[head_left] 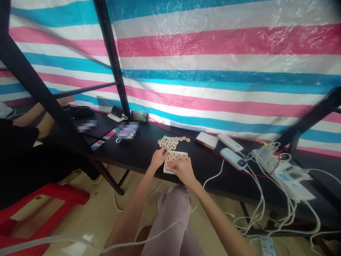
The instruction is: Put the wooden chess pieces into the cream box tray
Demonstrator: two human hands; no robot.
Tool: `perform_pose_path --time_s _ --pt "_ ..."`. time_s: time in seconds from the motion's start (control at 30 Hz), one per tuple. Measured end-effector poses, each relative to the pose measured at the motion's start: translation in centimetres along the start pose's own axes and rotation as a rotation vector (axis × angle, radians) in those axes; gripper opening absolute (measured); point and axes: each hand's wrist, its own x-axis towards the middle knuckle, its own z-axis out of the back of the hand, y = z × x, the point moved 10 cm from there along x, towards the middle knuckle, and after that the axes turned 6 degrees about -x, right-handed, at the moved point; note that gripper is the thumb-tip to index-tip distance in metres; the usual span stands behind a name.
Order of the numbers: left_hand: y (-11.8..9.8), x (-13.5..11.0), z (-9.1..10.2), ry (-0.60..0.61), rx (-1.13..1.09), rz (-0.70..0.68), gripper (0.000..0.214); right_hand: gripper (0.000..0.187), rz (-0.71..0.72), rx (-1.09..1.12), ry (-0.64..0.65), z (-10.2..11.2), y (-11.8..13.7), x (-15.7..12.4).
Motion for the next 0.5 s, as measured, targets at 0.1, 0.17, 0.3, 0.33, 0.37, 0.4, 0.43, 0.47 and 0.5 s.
perform_pose_path --time_s 0.1,0.17,0.3,0.33,0.37,0.4,0.43,0.47,0.5 --pt "0.1 0.0 0.0 -0.008 0.007 0.003 0.023 0.02 0.047 -0.066 0.044 -0.2 0.6 0.4" --pt "0.0 0.0 0.0 -0.007 0.003 -0.003 0.023 0.02 0.084 -0.109 0.068 -0.1 1.0 0.5" --pt "-0.1 0.0 0.0 0.002 0.007 0.0 0.022 0.022 0.134 -0.11 0.101 -0.2 1.5 0.5" --pt "-0.1 0.0 0.0 0.002 0.011 0.005 0.021 0.022 0.146 -0.107 0.109 -0.3 1.5 0.4" --pt "-0.1 -0.1 0.0 0.001 0.014 0.006 0.021 0.022 0.158 -0.105 0.111 -0.4 1.6 0.4" --pt "-0.1 -0.1 0.1 -0.001 0.017 0.004 0.022 0.022 0.17 -0.104 0.109 -0.5 1.6 0.3" --pt "-0.2 -0.1 0.1 -0.002 0.018 0.0 0.022 0.022 0.181 -0.102 0.105 -0.7 1.7 0.3" --pt "-0.3 -0.1 0.1 0.0 0.019 -0.003 0.023 0.022 0.188 -0.098 0.099 -0.8 1.7 0.2" --pt "-0.3 -0.2 0.1 0.003 0.023 -0.003 0.023 0.023 0.19 -0.093 0.092 -1.0 1.7 0.2"
